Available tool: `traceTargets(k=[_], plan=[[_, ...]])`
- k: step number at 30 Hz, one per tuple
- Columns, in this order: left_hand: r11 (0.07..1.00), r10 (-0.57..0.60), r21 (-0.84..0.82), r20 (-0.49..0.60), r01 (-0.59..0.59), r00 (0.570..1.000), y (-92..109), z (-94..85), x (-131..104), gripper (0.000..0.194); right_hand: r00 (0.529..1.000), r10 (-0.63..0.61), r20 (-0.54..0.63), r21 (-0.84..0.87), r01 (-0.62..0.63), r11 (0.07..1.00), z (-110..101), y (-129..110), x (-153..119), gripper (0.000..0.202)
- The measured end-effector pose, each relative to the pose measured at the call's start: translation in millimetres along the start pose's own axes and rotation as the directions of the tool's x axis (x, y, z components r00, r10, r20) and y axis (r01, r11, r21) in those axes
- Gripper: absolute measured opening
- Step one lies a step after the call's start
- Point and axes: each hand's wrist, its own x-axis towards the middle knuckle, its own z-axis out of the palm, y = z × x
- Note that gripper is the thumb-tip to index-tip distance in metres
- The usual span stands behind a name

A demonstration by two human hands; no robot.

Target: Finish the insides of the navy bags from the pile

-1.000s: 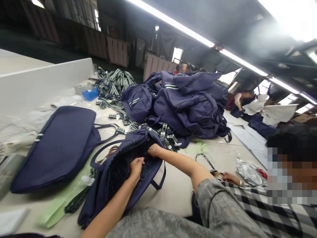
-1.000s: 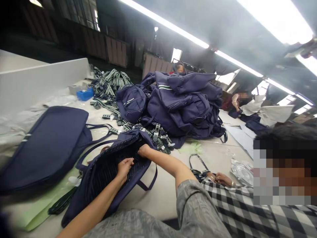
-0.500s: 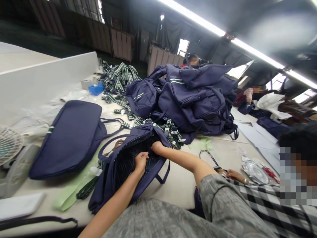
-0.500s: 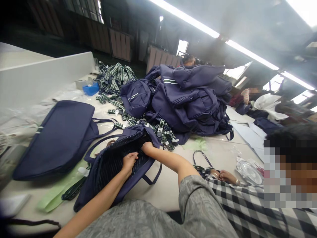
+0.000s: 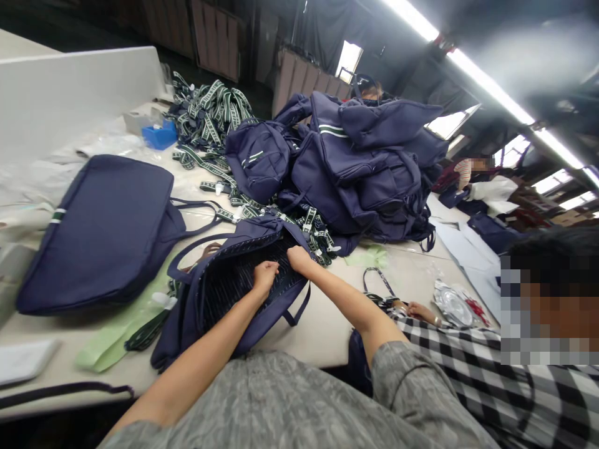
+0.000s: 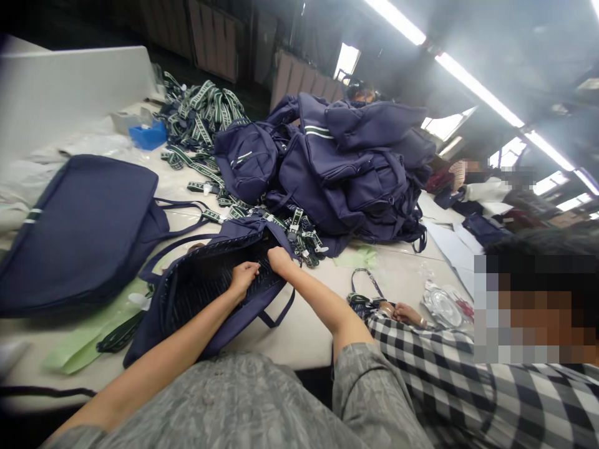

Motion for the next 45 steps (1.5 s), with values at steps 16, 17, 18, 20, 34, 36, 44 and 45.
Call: traceTargets(k=[16,17,18,20,34,36,44,45], plan=[[0.998,-0.060,-0.015,0.141,0.063,0.988,-20,47.9,12,0.005,0.986,0.164,-0.038,0.582,-0.112,0.806,16,46,-5,0.039],[0.997,-0.062,-0.029,0.139,0.067,0.988,-19,46.7,13,0.005,0.986,0.164,-0.038,0.602,-0.109,0.791,16,45,-5,0.039],[0.997,-0.066,-0.041,0.140,0.073,0.988,-19,45.2,13,0.006,0.986,0.164,-0.037,0.620,-0.106,0.778,15,45,-5,0.039],[0.994,-0.079,-0.060,0.153,0.089,0.985,-18,42.2,13,0.009,0.986,0.165,-0.034,0.648,-0.104,0.755,14,43,-5,0.039],[0.980,-0.154,-0.103,0.151,0.170,0.976,-16,35.9,10,0.019,0.977,0.198,-0.077,0.663,-0.098,0.743,12,37,-9,0.037],[0.980,-0.152,-0.105,0.150,0.168,0.977,-15,36.1,9,0.018,0.977,0.196,-0.088,0.658,-0.091,0.747,12,37,-9,0.037],[0.980,-0.154,-0.101,0.144,0.169,0.978,-15,39.9,10,0.017,0.977,0.178,-0.119,0.630,-0.064,0.774,7,32,-13,0.040],[0.980,-0.154,-0.101,0.144,0.170,0.978,-15,40.4,10,0.017,0.977,0.176,-0.121,0.626,-0.063,0.777,6,32,-13,0.039]])
